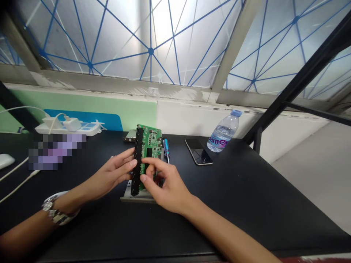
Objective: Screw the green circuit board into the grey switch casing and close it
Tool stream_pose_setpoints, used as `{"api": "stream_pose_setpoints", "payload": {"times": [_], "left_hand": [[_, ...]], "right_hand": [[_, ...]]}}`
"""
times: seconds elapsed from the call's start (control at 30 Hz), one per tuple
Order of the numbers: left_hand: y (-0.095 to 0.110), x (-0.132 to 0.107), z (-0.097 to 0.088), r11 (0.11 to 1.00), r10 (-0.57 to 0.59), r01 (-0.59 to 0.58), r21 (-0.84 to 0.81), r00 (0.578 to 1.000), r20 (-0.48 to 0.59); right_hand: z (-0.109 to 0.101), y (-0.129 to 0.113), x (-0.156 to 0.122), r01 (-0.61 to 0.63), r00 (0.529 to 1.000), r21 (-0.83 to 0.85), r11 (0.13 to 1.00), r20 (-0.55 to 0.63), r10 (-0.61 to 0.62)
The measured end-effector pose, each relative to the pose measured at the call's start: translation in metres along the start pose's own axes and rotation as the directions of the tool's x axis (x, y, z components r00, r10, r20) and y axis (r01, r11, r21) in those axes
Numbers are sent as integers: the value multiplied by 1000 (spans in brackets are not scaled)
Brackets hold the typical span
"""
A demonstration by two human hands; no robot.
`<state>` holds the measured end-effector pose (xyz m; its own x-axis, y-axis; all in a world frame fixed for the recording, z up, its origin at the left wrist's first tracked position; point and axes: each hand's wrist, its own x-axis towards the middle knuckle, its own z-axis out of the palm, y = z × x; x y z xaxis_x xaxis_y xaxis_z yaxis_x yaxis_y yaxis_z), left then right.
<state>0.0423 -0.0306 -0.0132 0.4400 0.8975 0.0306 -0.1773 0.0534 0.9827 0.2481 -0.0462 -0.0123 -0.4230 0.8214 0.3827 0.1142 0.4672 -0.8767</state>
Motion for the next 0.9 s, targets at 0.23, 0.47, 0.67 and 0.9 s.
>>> {"api": "stream_pose_setpoints", "payload": {"times": [0.23,0.47,0.67,0.9], "left_hand": [[-2,1,10,960,195,-181,214,980,-48],[1,4,7,987,77,-61,151,992,-98],[9,10,-6,998,51,-45,36,984,-170],[14,12,-18,993,120,-114,36,958,-260]], "right_hand": [[2,-3,2,-34,999,10,999,-13,35],[6,-6,-3,-33,999,102,994,-16,35],[-7,-4,2,-49,990,111,993,-127,64],[-18,0,9,-96,972,-27,995,-220,88]]}}
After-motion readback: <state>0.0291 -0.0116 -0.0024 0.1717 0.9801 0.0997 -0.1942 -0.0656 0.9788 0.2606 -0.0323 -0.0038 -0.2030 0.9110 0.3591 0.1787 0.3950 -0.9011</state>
